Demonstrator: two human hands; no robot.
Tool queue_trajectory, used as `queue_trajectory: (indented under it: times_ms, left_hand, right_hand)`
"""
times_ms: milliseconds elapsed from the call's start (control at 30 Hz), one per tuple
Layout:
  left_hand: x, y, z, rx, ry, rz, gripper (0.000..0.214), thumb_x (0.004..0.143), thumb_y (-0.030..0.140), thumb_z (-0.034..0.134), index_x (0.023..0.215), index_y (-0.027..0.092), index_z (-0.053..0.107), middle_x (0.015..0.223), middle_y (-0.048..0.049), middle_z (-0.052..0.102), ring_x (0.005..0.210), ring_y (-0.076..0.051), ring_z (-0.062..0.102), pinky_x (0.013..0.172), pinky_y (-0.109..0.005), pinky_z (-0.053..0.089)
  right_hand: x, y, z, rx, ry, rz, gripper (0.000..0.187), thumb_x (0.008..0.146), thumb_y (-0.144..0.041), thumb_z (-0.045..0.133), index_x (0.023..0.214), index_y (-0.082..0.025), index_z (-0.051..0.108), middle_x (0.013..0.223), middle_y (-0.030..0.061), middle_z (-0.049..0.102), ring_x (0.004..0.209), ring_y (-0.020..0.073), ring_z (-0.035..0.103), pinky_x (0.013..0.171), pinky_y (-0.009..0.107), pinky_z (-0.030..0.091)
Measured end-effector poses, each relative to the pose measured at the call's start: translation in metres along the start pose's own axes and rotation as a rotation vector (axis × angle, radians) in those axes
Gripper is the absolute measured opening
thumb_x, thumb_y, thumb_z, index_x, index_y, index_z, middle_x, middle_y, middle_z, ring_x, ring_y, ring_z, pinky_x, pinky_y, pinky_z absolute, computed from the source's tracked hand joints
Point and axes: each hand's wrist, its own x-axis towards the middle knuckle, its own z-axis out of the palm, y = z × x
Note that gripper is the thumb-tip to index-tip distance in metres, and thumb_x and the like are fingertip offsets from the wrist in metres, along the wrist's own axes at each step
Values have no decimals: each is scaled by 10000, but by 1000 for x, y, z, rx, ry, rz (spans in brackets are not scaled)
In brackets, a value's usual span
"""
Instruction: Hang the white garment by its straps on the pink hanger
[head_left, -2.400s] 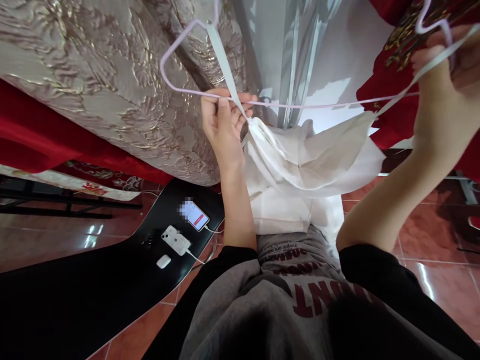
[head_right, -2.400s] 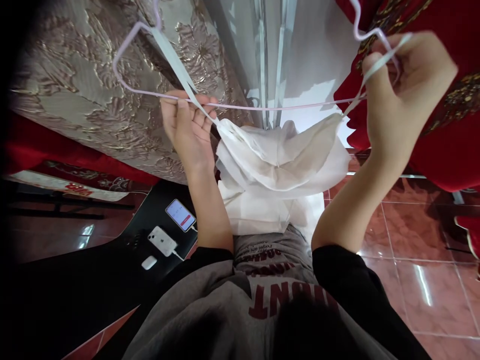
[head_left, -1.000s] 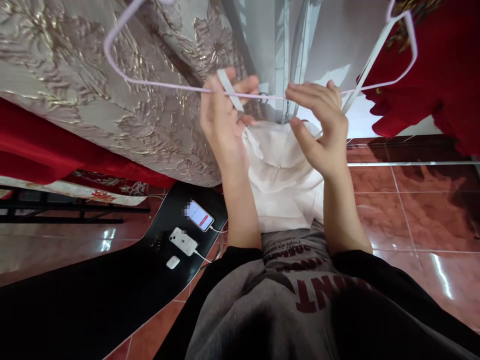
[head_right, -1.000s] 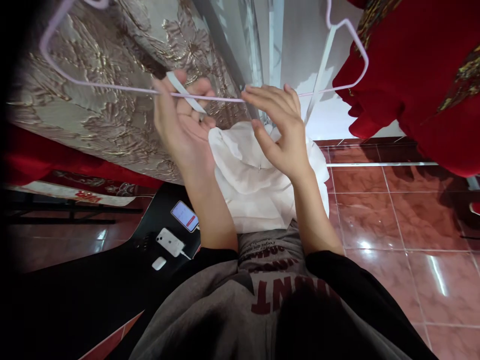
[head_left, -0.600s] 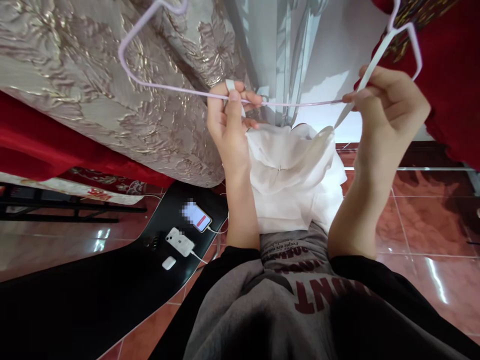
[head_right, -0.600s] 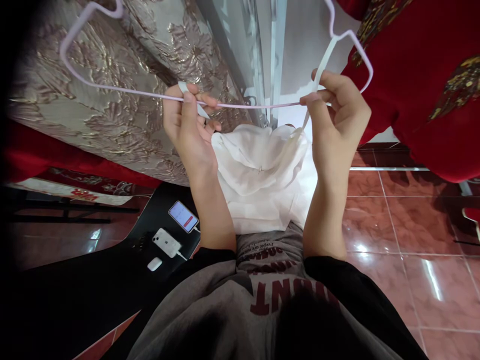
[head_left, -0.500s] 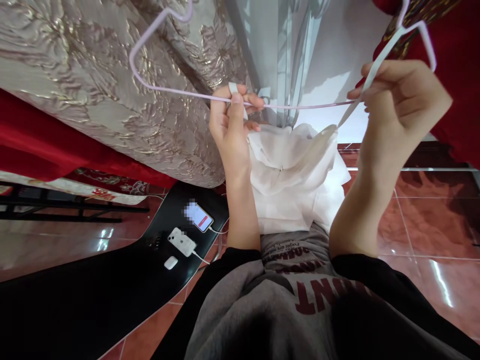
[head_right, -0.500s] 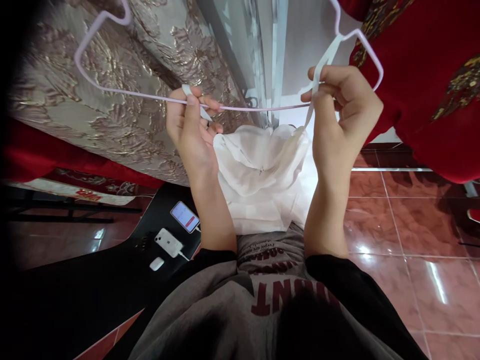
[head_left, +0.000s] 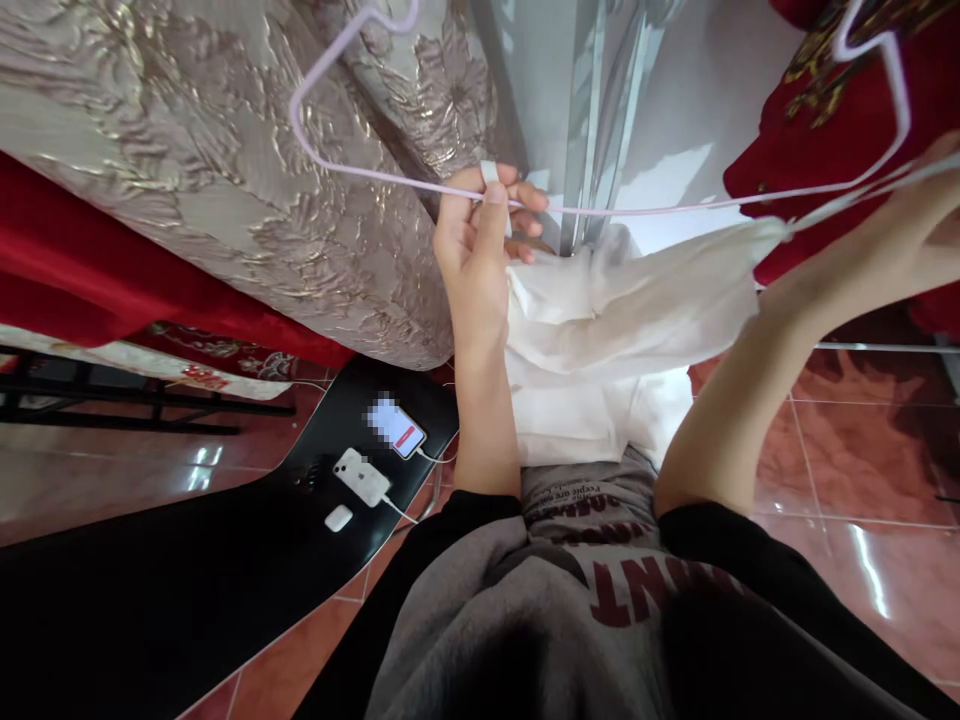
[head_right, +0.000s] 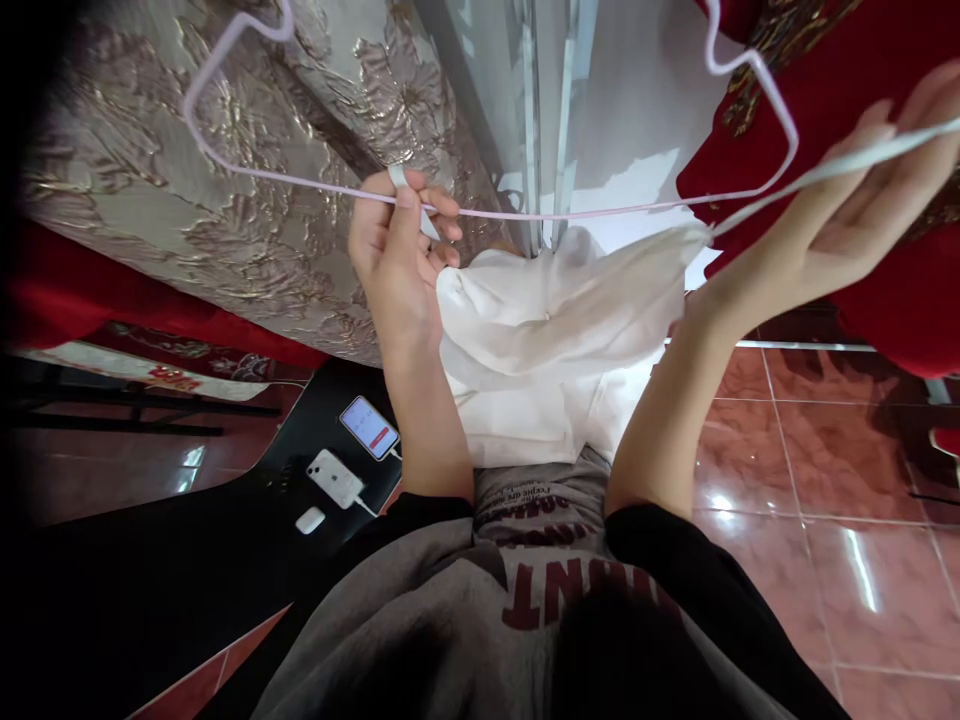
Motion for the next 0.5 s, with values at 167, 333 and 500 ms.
queue_trajectory:
  times_ms: [167, 333, 500]
  left_hand:
    - [-1, -3, 5, -31, -1, -11, 119, 961, 112, 399, 928, 137, 511, 813, -70, 607, 605, -112, 530, 459, -188, 363]
    - [-5, -4, 8, 6, 29, -70, 110, 943, 125, 442, 957, 198, 524, 903, -54, 628, 649, -117, 564, 470, -191, 379]
    - [-4, 13, -24, 101, 309, 89, 152, 942, 94, 350, 1034, 183, 431, 1095, -80, 620, 846, -126, 607, 496, -172, 422]
  right_hand:
    - [-24, -22, 19, -391, 114, -266, 255, 874, -292, 416, 888, -207, 656, 849, -32, 608, 825, 84, 619, 777, 280, 521]
    - [-40, -35, 67, -491, -261, 28, 184, 810, -359, 575, 923, -233, 647, 914, -3, 644, 897, 137, 600, 862, 355, 497]
    - [-43, -29, 69, -500, -243, 119, 207, 836, -420, 524, 892, -256, 638, 927, -14, 641, 898, 132, 582, 939, 387, 446]
